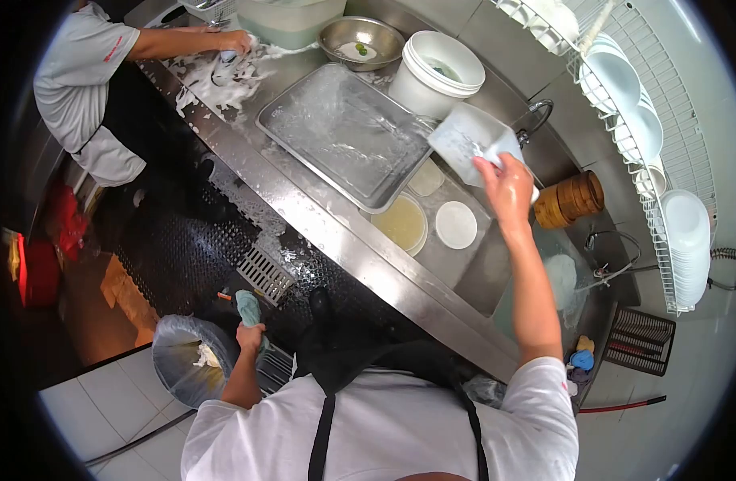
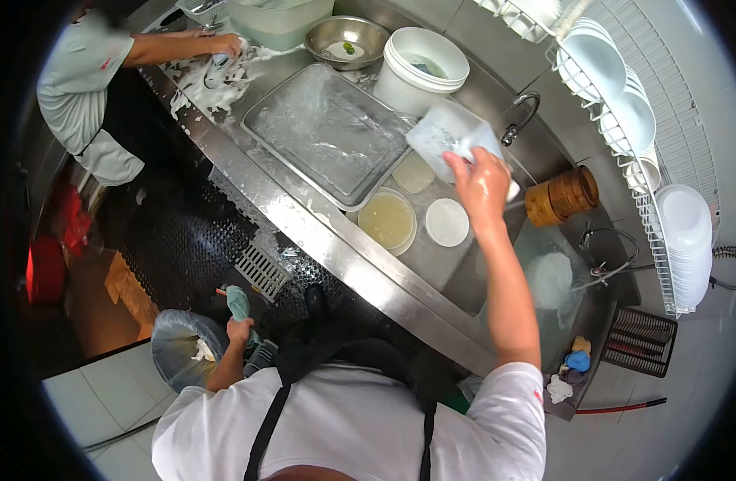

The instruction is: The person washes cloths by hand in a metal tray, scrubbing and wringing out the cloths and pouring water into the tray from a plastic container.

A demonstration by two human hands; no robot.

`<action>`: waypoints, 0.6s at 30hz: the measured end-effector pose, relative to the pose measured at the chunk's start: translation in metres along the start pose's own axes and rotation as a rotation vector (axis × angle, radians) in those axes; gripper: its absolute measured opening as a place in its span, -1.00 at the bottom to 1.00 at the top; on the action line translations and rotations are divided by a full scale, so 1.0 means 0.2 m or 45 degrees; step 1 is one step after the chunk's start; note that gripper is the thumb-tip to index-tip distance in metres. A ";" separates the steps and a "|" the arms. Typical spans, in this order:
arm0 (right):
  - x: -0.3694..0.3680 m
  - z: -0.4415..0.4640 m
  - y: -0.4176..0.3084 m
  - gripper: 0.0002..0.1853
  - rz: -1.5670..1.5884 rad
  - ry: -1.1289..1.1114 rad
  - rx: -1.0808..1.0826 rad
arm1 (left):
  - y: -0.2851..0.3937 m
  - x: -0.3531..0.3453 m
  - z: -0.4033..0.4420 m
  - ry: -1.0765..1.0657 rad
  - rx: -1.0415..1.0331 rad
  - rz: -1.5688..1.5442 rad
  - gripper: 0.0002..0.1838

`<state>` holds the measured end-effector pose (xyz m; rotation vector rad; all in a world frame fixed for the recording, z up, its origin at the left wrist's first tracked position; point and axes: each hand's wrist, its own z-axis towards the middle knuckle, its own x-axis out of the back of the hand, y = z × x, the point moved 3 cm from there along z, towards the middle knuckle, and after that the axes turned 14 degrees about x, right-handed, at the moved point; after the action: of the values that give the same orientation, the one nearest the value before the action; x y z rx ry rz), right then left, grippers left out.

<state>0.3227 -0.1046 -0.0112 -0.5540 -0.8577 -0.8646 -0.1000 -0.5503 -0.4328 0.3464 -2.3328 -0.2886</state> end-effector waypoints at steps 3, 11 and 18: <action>0.18 -0.21 0.07 -0.56 0.204 0.229 -0.514 | 0.04 0.00 -0.01 -0.029 -0.001 0.053 -0.36; 0.57 -1.42 0.60 -0.52 -0.466 0.101 -1.039 | 0.06 0.04 0.03 -0.068 -0.070 0.258 -0.35; 0.22 -1.32 0.54 -0.42 -0.921 -0.016 -0.949 | 0.04 0.07 0.03 -0.041 -0.057 0.176 -0.34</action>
<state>0.5383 -0.2539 -0.1298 -0.9087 -0.7321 -1.8776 -0.1145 -0.5473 -0.4262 0.1585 -2.3650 -0.2802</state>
